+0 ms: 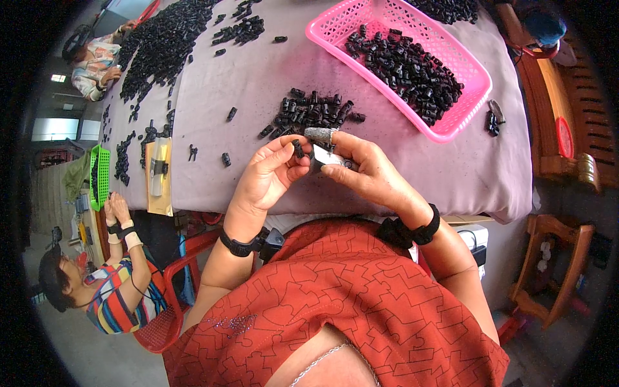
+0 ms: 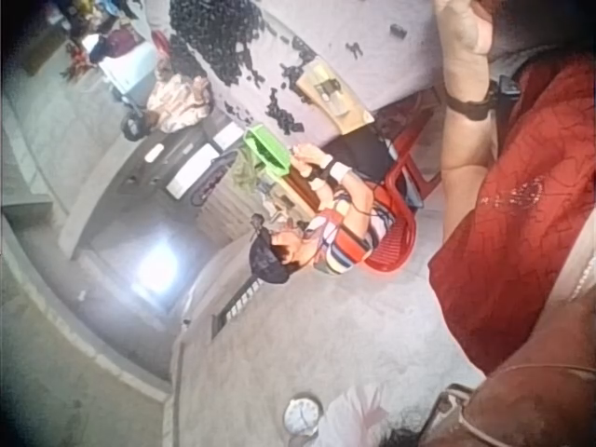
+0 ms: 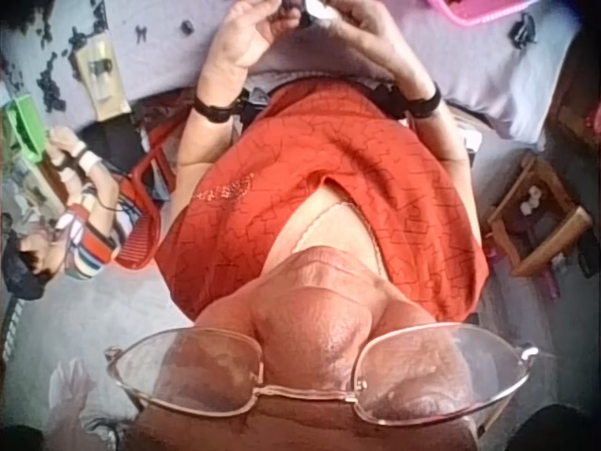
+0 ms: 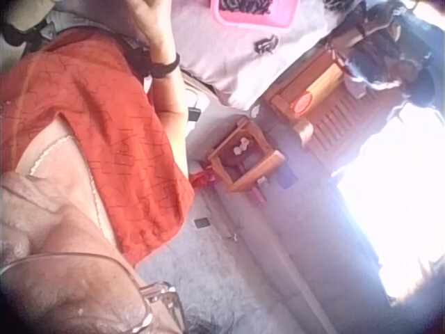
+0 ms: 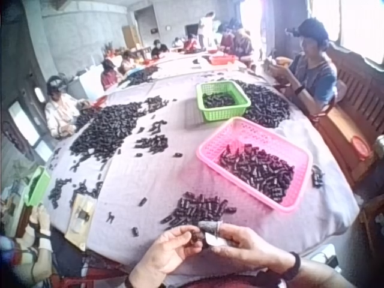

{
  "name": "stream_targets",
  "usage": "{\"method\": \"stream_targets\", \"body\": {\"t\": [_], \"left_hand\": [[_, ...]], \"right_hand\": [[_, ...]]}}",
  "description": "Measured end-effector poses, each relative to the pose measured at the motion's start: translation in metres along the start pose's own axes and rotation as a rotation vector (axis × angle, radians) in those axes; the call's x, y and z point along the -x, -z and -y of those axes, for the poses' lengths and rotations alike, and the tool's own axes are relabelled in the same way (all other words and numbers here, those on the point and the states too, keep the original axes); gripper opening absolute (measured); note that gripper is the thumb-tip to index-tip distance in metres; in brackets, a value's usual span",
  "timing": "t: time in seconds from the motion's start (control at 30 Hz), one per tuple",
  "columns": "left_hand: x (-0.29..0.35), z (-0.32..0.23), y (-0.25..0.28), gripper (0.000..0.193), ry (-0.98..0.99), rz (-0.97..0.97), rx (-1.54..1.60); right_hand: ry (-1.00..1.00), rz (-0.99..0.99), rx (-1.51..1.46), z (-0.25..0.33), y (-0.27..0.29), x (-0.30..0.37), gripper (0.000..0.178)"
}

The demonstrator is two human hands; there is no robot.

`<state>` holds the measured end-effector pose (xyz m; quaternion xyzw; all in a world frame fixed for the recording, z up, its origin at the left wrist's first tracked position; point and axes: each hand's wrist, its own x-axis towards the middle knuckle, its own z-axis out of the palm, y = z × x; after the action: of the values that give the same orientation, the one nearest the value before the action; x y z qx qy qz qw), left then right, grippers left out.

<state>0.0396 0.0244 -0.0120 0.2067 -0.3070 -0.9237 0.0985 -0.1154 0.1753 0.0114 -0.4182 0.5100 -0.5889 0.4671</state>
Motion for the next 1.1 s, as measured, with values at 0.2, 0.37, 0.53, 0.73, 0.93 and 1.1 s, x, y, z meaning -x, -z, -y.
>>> {"method": "stream_targets", "body": {"t": [0.2,0.37,0.53,0.73,0.93,1.1], "left_hand": [[-0.002,0.005,0.003,0.02,-0.018,-0.007,0.025],[-0.004,0.01,-0.002,0.024,-0.034,-0.088,0.012],[-0.004,0.013,-0.002,0.027,-0.026,-0.065,-0.01],[-0.005,0.013,-0.004,0.028,-0.008,-0.041,0.003],[-0.005,0.012,-0.002,0.028,0.004,-0.006,0.023],[-0.004,0.013,-0.002,0.028,0.003,0.0,0.019]], "right_hand": [[-0.065,0.058,0.032,-0.007,0.002,0.002,0.058],[-0.071,0.074,0.013,-0.009,-0.001,0.001,0.06],[-0.053,0.058,-0.028,-0.003,-0.004,0.001,0.06],[-0.121,0.095,-0.022,0.001,-0.001,0.001,0.059],[-0.188,0.106,-0.077,0.004,0.0,0.001,0.058],[-0.225,0.135,-0.091,0.003,0.002,0.001,0.055]]}}
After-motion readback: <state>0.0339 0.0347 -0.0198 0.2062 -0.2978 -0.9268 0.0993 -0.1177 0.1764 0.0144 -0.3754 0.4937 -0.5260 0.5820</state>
